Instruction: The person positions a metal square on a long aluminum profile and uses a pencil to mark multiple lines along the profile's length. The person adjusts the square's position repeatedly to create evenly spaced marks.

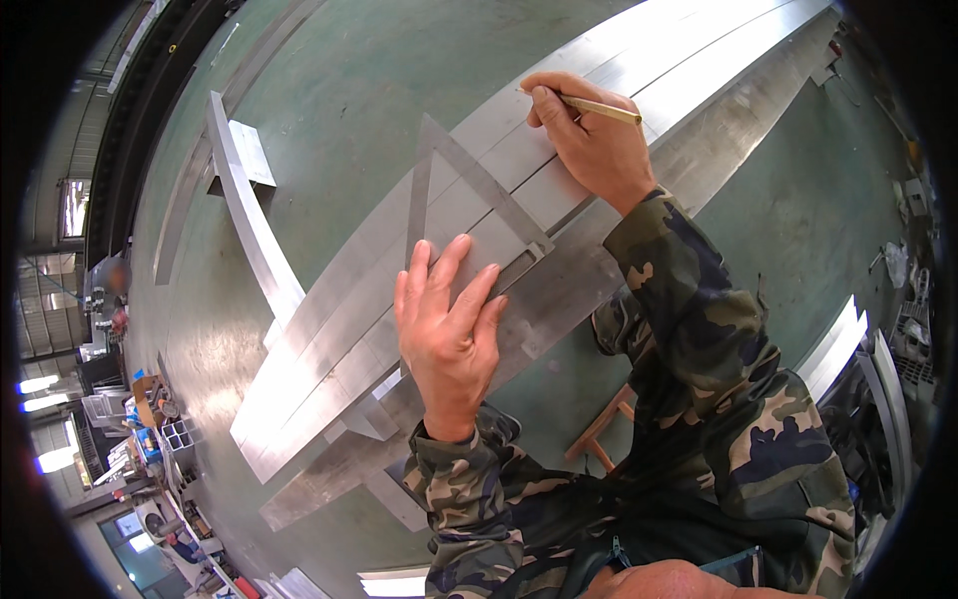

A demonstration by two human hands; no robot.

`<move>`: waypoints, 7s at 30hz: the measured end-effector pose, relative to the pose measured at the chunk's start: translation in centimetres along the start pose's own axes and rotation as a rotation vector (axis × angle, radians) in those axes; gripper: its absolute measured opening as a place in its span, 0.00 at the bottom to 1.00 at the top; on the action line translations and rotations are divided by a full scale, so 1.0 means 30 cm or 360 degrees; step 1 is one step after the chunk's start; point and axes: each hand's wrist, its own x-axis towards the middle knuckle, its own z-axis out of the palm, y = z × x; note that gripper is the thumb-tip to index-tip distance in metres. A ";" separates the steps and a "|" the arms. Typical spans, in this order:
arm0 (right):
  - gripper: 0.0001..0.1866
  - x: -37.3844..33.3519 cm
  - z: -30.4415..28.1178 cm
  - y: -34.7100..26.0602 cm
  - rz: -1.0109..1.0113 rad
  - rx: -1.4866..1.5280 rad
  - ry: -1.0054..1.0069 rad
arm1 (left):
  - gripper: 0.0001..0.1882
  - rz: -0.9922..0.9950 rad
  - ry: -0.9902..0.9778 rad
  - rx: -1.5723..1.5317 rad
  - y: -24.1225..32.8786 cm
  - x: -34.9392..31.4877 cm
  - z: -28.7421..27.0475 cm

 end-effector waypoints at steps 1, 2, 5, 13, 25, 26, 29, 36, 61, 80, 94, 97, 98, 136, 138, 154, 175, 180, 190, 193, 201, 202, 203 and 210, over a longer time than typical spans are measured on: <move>0.10 -0.001 0.003 -0.002 0.0001 0.0000 0.0000 | 0.19 0.0000 0.0006 0.0000 -0.001 -0.001 -0.001; 0.10 -0.002 0.007 -0.004 0.0002 0.0006 0.0000 | 0.19 0.0001 0.0006 0.0003 -0.001 -0.001 -0.004; 0.10 0.000 0.004 -0.008 -0.0003 0.0002 0.0006 | 0.19 0.0010 0.0009 -0.0004 0.002 0.001 -0.006; 0.09 -0.008 0.016 -0.003 -0.0023 0.0002 0.0025 | 0.20 -0.0013 0.0011 0.0015 0.000 -0.003 -0.001; 0.08 -0.007 0.017 -0.005 -0.0088 -0.0029 0.0038 | 0.19 -0.0032 -0.0008 -0.0002 0.008 -0.002 -0.020; 0.09 -0.007 0.018 -0.005 -0.0088 -0.0032 0.0036 | 0.19 -0.0031 -0.0007 -0.0001 0.008 -0.003 -0.021; 0.09 -0.009 0.019 -0.006 -0.0089 -0.0035 0.0034 | 0.19 -0.0034 -0.0005 -0.0001 0.007 -0.006 -0.020; 0.09 -0.017 0.031 -0.011 -0.0088 -0.0037 0.0026 | 0.19 -0.0061 0.0005 0.0005 0.003 -0.012 -0.025; 0.10 0.020 0.083 -0.115 0.0085 0.0055 -0.0578 | 0.24 -0.0122 0.0015 0.0005 0.008 -0.010 -0.022; 0.08 0.014 0.052 -0.119 -0.0011 0.0119 -0.0509 | 0.25 -0.0112 0.0017 -0.0001 0.014 -0.002 -0.017; 0.07 0.002 -0.071 -0.168 0.0062 -0.0026 -0.0848 | 0.25 -0.0138 -0.0011 -0.0025 -0.001 -0.007 -0.021; 0.08 0.008 -0.095 -0.165 0.0115 -0.0012 -0.0943 | 0.25 -0.0144 -0.0019 0.0003 0.002 -0.008 -0.018; 0.08 0.007 -0.098 -0.158 0.0195 0.0193 -0.0827 | 0.26 -0.0140 -0.0019 -0.0005 0.004 -0.007 -0.014; 0.11 0.041 -0.018 -0.015 0.0361 0.0746 0.0110 | 0.19 0.0014 -0.0059 0.0023 0.057 0.081 0.056; 0.11 0.037 -0.016 -0.018 0.0370 0.0715 0.0104 | 0.19 0.0014 -0.0065 0.0023 0.055 0.077 0.053; 0.10 0.031 -0.014 -0.042 0.0299 0.0499 0.0042 | 0.19 -0.0023 -0.0008 -0.0055 0.067 0.068 0.054; 0.11 0.059 0.015 -0.090 0.0249 -0.0090 -0.0375 | 0.23 -0.0002 0.0037 -0.0061 0.068 0.069 0.038; 0.11 0.054 0.018 -0.087 0.0227 -0.0094 -0.0359 | 0.23 0.0006 0.0034 -0.0051 0.065 0.069 0.039; 0.10 0.050 0.001 -0.087 0.0159 -0.0016 -0.0301 | 0.23 0.0013 0.0021 -0.0038 0.062 0.070 0.035; 0.10 0.045 -0.025 -0.099 0.0192 0.0027 -0.0369 | 0.23 -0.0001 0.0001 -0.0029 0.059 0.062 0.031; 0.10 0.048 -0.089 -0.128 0.0207 -0.0013 -0.0470 | 0.23 -0.0038 -0.0018 -0.0041 0.049 0.060 0.036; 0.10 0.046 -0.096 -0.129 0.0204 -0.0015 -0.0471 | 0.23 -0.0037 -0.0019 -0.0043 0.049 0.060 0.035; 0.10 0.048 -0.102 -0.131 0.0220 -0.0025 -0.0503 | 0.23 -0.0039 -0.0015 -0.0052 0.048 0.062 0.034; 0.10 0.043 -0.134 -0.148 0.0209 -0.0110 -0.0637 | 0.23 -0.0055 -0.0013 -0.0030 0.043 0.054 0.025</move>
